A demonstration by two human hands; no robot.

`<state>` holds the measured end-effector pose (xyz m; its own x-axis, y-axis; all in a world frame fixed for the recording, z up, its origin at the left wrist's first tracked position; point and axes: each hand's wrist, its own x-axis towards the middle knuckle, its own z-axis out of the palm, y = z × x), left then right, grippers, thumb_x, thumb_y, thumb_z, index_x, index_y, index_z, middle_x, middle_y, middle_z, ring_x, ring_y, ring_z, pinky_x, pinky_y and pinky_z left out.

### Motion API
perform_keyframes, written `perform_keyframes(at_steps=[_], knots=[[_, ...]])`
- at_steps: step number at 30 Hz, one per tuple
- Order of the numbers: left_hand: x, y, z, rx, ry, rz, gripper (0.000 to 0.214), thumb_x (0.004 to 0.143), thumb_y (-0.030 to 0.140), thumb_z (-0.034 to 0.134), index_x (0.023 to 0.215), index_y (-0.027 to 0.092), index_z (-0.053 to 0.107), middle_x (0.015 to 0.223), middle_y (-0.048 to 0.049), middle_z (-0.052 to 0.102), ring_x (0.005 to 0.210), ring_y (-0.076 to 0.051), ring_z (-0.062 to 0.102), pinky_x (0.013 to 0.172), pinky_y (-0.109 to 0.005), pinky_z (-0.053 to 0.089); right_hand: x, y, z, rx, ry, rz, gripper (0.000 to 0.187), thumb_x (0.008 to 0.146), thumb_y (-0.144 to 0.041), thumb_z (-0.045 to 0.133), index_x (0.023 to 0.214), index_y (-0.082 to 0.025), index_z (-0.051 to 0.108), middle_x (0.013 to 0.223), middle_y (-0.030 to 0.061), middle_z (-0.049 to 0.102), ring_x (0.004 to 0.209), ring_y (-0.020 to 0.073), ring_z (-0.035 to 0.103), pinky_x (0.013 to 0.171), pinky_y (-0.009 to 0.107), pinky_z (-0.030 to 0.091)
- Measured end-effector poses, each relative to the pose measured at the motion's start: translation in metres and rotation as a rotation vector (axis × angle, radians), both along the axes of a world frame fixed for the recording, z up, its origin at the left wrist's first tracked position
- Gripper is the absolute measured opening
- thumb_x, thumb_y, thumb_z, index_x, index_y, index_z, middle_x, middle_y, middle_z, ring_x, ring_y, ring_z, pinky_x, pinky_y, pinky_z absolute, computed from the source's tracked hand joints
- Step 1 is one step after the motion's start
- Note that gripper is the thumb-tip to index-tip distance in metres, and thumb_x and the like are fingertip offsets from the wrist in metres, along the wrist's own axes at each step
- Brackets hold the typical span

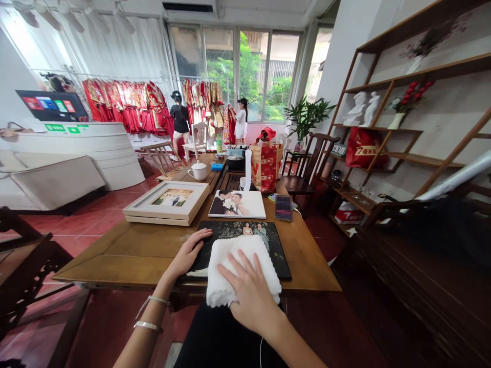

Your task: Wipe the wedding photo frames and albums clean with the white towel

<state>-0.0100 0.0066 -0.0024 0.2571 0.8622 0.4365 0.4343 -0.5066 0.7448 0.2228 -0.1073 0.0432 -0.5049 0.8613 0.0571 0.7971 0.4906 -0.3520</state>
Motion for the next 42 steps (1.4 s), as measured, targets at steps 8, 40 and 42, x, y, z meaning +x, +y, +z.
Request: perform_keyframes(at_steps=[8, 40, 42], knots=[[0.0, 0.0, 0.0, -0.012, 0.004, -0.009, 0.034, 0.09, 0.019, 0.039, 0.116, 0.022, 0.062, 0.131, -0.0068, 0.057, 0.129, -0.019, 0.045, 0.113, -0.044, 0.03, -0.019, 0.106, 0.019, 0.004, -0.103, -0.161, 0.071, 0.074, -0.015, 0.048, 0.142, -0.03, 0.036, 0.153, 0.0027, 0.029, 0.141, 0.0268, 0.016, 0.111, 0.055, 0.006], [0.001, -0.003, 0.011, -0.257, -0.22, 0.021, 0.047, 0.097, 0.032, 0.024, 0.135, 0.017, 0.046, 0.142, -0.0077, 0.049, 0.132, -0.021, 0.043, 0.112, -0.038, 0.03, -0.073, 0.045, 0.017, 0.104, -0.007, -0.148, 0.062, 0.076, -0.021, 0.052, 0.136, -0.012, 0.045, 0.15, 0.0133, 0.032, 0.14, 0.0335, 0.016, 0.113, 0.055, 0.004], [0.001, -0.003, 0.011, -0.259, -0.236, 0.009, 0.048, 0.097, 0.033, 0.021, 0.133, 0.017, 0.048, 0.141, -0.0082, 0.05, 0.131, -0.022, 0.045, 0.112, -0.039, 0.031, -0.072, 0.021, 0.018, 0.078, 0.069, -0.022, 0.064, 0.074, -0.02, 0.052, 0.136, -0.013, 0.045, 0.15, 0.0117, 0.033, 0.141, 0.0312, 0.013, 0.114, 0.053, 0.001]])
